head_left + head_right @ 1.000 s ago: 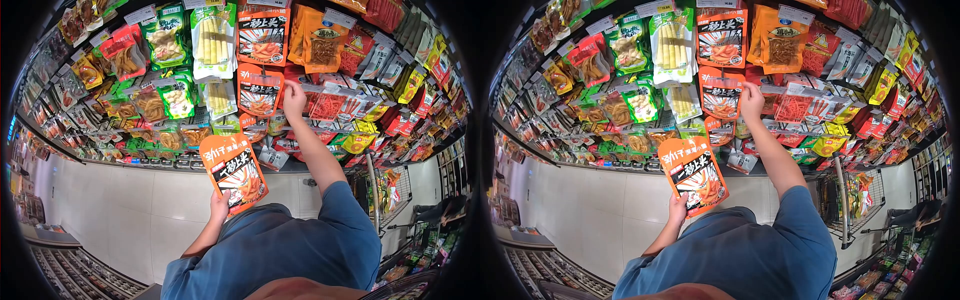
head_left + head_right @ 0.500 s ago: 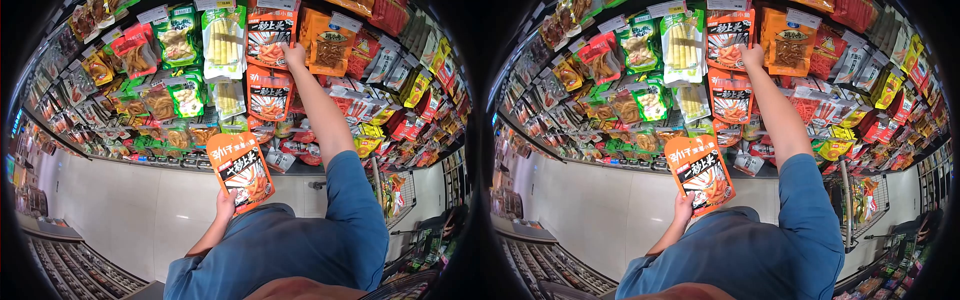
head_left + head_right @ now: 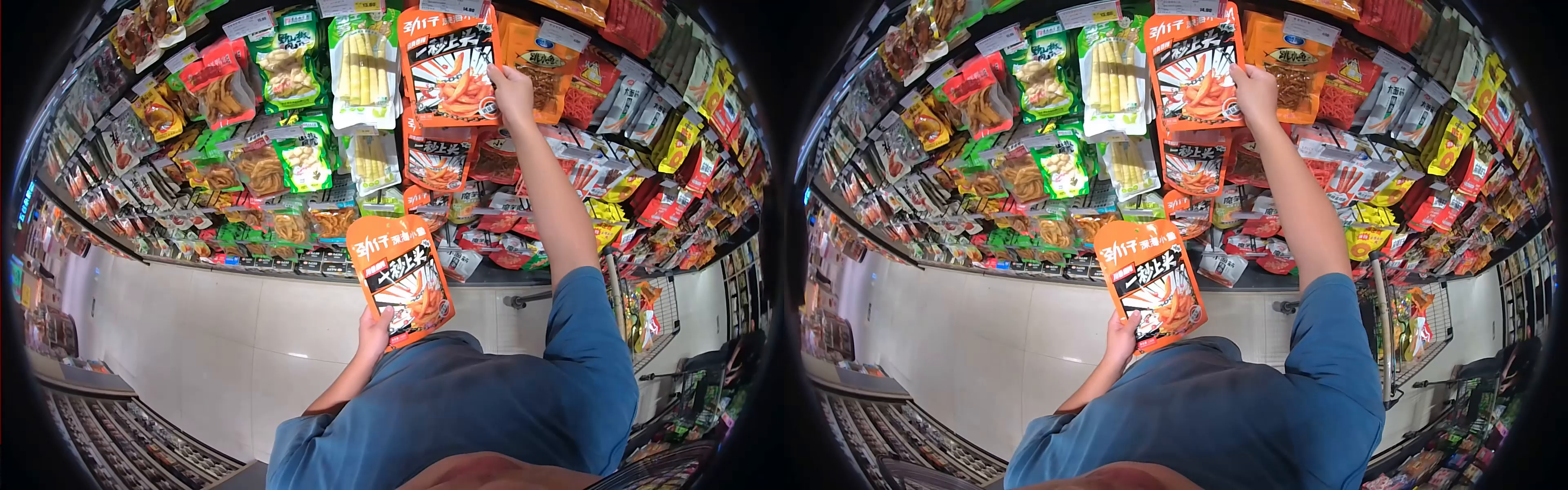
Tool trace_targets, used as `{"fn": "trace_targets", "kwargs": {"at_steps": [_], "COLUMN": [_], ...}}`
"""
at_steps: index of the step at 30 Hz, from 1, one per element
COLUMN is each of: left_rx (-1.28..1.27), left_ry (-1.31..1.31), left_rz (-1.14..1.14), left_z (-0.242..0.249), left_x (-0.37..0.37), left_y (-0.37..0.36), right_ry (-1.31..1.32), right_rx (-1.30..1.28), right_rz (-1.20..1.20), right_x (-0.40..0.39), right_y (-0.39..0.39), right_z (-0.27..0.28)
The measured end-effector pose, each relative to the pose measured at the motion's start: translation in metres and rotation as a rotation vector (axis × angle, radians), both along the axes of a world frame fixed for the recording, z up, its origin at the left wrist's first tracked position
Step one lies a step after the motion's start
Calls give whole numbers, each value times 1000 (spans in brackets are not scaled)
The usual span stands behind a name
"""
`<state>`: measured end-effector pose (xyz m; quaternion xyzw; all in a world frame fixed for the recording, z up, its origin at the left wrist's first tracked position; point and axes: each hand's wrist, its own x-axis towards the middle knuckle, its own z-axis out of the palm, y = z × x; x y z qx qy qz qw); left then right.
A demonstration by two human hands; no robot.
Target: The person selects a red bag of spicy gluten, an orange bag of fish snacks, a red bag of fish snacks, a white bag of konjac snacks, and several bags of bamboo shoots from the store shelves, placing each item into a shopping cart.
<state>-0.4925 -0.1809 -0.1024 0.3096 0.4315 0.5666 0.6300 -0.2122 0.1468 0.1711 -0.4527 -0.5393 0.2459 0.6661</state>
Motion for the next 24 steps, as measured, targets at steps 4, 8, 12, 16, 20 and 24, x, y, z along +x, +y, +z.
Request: {"fn": "trace_targets", "kwargs": {"at_steps": [4,8,12,16,20,24], "left_rx": [0,-12,-7,-67,-69,-52], "left_ry": [-13,-35,-26,-106,-140,-150], "left_rz": [-16,-34,-20,-32,-61,-90], "left_z": [2,0,-8,9,12,14], "left_x": [3,4,4,8,8,12], "left_y": [5,9,16,18,19,17], "right_ry": [271,394,448,560,685,652], "right_rx": [-101,-218,-317,-633,-792,-801], "right_rz": [232,406,480,548,748,623], "right_x": [8,20,19,2,-5,-4], "right_y": [-38,-72,-131,-190,-216,-233], "right_z": [15,9,-23,-143,-194,-235]}}
